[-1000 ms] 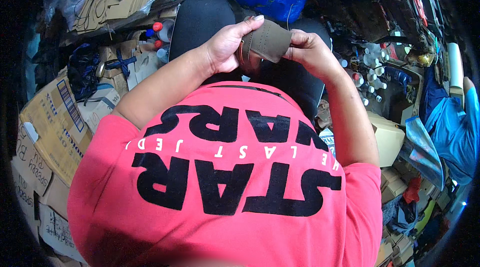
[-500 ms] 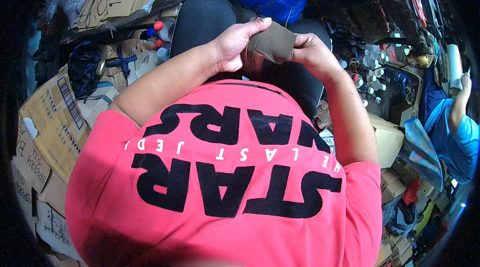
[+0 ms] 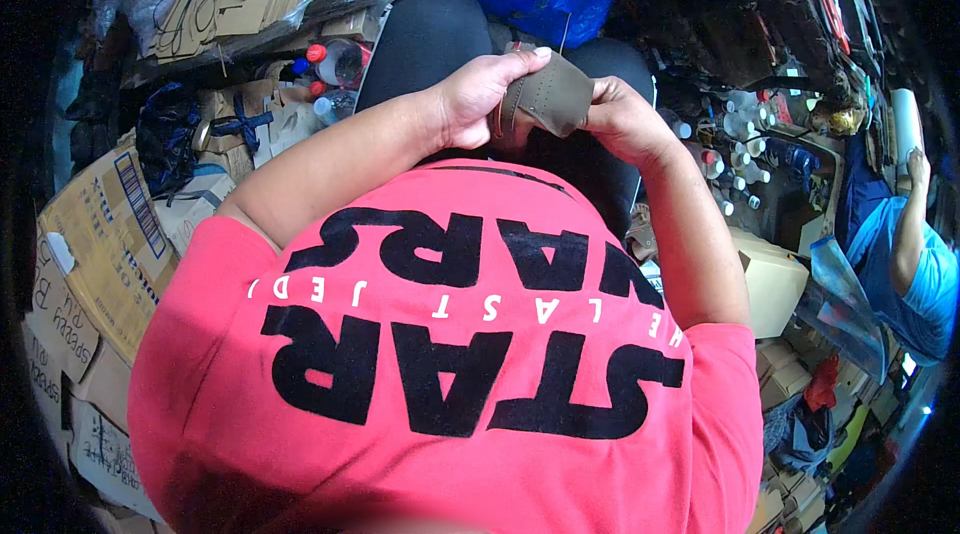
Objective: Stitching the leather components of a shoe by hand.
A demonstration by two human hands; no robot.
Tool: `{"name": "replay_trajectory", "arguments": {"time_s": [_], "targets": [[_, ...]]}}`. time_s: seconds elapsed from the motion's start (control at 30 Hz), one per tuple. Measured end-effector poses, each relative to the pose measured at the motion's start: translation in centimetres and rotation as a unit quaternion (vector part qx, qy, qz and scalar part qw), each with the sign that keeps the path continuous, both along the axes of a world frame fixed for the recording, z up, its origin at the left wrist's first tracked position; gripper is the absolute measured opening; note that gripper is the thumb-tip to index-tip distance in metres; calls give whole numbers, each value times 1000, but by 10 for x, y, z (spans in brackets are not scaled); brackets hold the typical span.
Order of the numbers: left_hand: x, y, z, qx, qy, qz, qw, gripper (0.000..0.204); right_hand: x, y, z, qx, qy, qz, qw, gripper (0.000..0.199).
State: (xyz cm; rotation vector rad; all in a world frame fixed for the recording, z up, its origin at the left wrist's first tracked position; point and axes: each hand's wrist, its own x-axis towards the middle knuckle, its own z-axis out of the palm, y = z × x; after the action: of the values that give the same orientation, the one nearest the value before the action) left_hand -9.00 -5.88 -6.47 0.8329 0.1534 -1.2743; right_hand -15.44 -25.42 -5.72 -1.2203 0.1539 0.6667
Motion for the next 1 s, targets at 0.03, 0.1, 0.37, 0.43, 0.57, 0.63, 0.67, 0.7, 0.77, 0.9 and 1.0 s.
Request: {"name": "replay_trajectory", "arguments": {"time_s": [0.03, 0.1, 0.37, 0.43, 0.57, 0.63, 0.67, 0.7, 0.77, 0.9, 1.0], "targets": [[0, -2, 1, 16, -9, 5, 1000, 32, 0, -1, -2, 3, -6, -2, 1000, 13], [0, -5, 4, 13, -16, 10, 1000, 32, 1, -9, -15, -6, -22, 7, 1000, 14], [4, 1, -1, -89, 59, 10, 994, 32, 7, -7, 7, -50, -36, -59, 996, 33], [4, -7, -10, -60, -32, 42, 997, 34, 14, -3, -5, -74, -33, -65, 995, 32], [16, -16, -20, -27, 48, 43, 998, 37, 19, -1, -10, -1, -31, -125, 992, 30], [18, -18, -22, -12, 57, 55, 997, 38, 22, -6, 0, -319, -99, -105, 937, 24], [18, -18, -23, -12, 67, 67, 995, 36, 20, -6, 7, -461, -211, -99, 856, 20], [18, -18, -24, -12, 77, 79, 994, 35, 19, -7, 15, -489, -283, -127, 815, 15], [17, -18, -20, -22, 72, 69, 995, 34, 17, 2, 27, -463, -349, -136, 803, 15], [18, -19, -33, -32, 72, 62, 995, 36, 20, 29, 30, -532, -526, -6, 663, 15], [18, -17, -27, -19, 66, 52, 996, 35, 21, 36, 21, -566, -550, 3, 614, 15]]}}
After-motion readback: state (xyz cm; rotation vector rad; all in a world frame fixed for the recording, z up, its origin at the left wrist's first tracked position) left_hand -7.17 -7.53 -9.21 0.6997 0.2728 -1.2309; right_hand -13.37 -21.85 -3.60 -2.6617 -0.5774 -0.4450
